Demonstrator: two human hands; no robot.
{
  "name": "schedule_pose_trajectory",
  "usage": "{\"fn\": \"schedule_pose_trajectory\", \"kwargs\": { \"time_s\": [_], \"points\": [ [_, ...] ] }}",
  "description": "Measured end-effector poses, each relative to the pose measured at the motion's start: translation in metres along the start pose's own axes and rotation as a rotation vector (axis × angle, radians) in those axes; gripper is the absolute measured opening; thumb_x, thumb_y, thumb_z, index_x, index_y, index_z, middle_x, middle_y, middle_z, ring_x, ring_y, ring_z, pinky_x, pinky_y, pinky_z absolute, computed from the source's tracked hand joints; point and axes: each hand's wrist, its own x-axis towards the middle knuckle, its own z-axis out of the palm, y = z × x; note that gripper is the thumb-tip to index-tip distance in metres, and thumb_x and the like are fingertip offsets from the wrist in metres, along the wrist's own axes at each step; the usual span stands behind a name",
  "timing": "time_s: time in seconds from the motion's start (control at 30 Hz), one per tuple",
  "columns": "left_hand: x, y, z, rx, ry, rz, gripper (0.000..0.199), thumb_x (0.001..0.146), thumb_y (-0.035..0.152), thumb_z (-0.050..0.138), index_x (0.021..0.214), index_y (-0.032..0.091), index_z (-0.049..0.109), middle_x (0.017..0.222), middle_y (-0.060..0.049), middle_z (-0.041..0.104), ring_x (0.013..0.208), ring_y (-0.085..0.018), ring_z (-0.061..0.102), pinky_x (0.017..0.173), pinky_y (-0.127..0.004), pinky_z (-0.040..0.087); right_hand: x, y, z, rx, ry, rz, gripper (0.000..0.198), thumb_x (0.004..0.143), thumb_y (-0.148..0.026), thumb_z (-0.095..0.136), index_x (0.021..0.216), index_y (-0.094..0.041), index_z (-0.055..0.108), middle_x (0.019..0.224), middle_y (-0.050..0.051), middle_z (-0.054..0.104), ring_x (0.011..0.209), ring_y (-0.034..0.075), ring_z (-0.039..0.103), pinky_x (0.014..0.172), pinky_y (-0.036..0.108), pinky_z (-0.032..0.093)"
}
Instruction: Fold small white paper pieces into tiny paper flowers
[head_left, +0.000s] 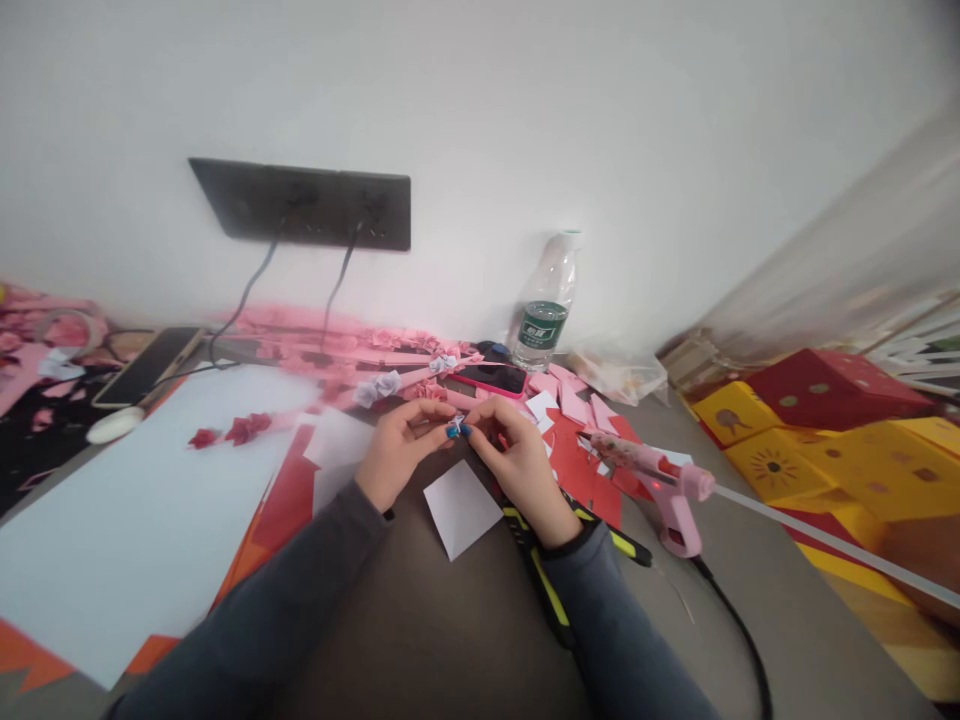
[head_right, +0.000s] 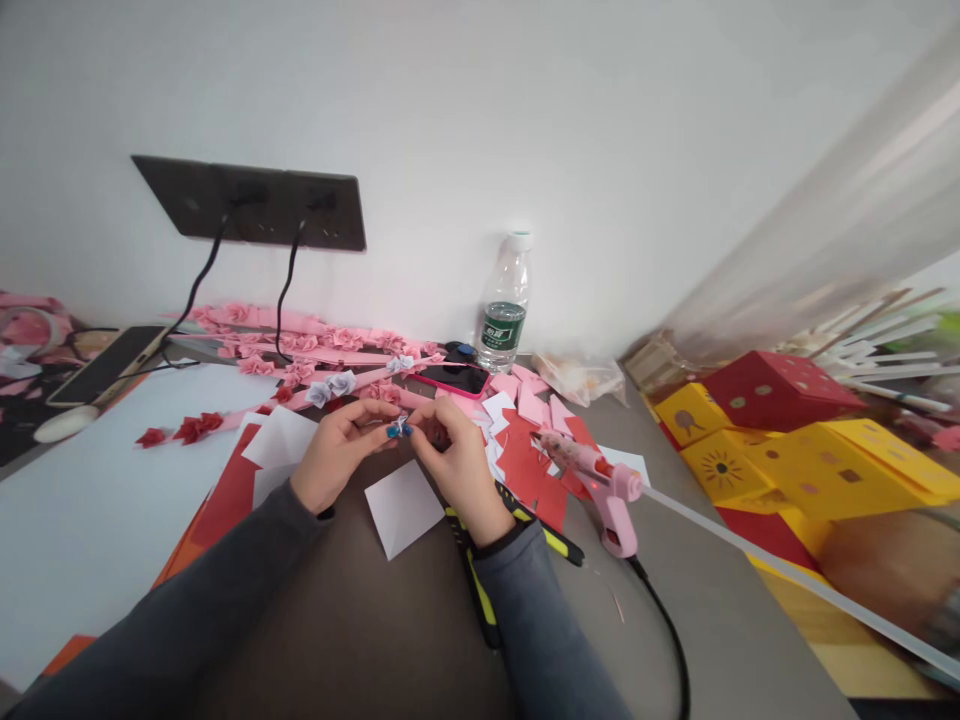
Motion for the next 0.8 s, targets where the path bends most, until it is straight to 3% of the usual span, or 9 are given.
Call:
{"fn": "schedule_pose_trajectory", "kwargs": {
  "time_s": [0.17,0.6,0.8],
  "points": [
    [-0.0004,0.0011,-0.0005,0.008,0.015,-0.035,0.027,0.069,0.035,0.082,0.087,0.016,0.075,0.087,-0.006,0.074,0.079,-0.017,0.069,0.064,-0.024,0.059,-0.0002,-0.0030,0.0003,-0.076,0.002,-0.055,0.009,0.085,-0.013,0.056,0.080,-0.020,0.060,0.075,0.001,0.057,0.064,0.015,0.049,0.057,0.027,0.039],
    [0.0003,0.0041,0.0006,-0.116,0.019,-0.191,0.031,0.065,0.036,0.086,0.087,0.014,0.081,0.081,-0.010,0.077,0.071,-0.015,0.068,0.055,-0.020,0.053,-0.0040,-0.0034,0.0004,-0.206,-0.050,-0.202,0.013,0.090,-0.011,0.054,0.083,-0.022,0.058,0.083,0.003,0.058,0.075,0.017,0.057,0.064,0.028,0.046],
    [-0.0008,0.0050,0.0032,-0.207,0.025,-0.218,0.028,0.064,0.028,0.087,0.089,0.017,0.081,0.092,-0.008,0.078,0.075,-0.013,0.068,0.065,-0.022,0.057,-0.0036,-0.0035,0.0001,-0.189,0.003,-0.221,0.013,0.090,-0.011,0.056,0.085,-0.022,0.060,0.084,0.003,0.059,0.074,0.017,0.057,0.064,0.029,0.048]
  ]
}}
